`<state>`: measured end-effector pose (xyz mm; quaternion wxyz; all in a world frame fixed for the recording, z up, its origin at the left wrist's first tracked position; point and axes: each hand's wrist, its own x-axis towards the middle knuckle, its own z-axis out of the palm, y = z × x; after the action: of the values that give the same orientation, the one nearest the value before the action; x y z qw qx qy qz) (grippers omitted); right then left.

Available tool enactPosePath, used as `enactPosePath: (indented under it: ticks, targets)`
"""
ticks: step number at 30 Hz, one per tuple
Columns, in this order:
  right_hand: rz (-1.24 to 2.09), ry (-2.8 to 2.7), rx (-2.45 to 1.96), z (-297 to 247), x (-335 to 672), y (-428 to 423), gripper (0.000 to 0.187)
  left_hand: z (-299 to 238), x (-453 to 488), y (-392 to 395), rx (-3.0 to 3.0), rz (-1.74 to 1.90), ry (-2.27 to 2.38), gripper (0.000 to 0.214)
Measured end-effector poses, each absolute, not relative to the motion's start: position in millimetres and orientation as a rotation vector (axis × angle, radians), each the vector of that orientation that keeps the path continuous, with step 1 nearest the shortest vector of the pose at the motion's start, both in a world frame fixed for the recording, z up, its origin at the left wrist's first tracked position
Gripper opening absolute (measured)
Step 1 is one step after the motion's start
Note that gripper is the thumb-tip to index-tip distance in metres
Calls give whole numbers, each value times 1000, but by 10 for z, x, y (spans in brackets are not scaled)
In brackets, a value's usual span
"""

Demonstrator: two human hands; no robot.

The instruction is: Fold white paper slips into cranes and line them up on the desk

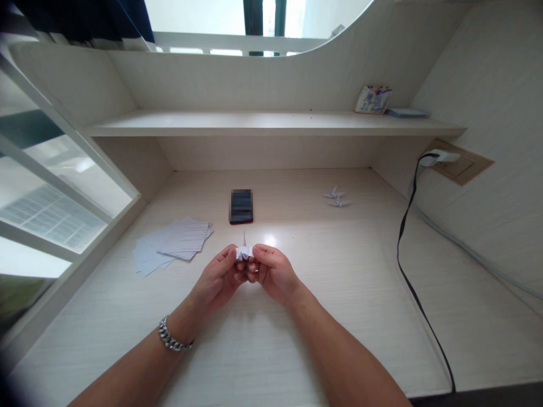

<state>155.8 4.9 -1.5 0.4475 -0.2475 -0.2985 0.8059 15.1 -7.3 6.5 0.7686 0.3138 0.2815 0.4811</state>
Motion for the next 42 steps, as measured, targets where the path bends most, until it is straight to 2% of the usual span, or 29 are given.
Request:
enactPosePath:
  ticks: [8, 22, 30, 36, 42]
  targets:
    - [1977, -706, -701, -8, 1590, 70, 29, 84, 140, -56, 669, 1061, 614, 24]
    - [1889, -642, -577, 43, 1590, 55, 45, 72, 120, -44, 678, 1070, 623, 21]
    - [1575, -835, -837, -40, 1611, 119, 41, 11, 108, 8, 872, 1086, 891, 23]
    - [1616, -913, -885, -44, 1525, 61, 32, -8, 128, 9, 924, 1053, 903, 24]
    - [1545, -930, -951, -35, 1523, 70, 32, -15, 117, 8, 910, 1055, 892, 24]
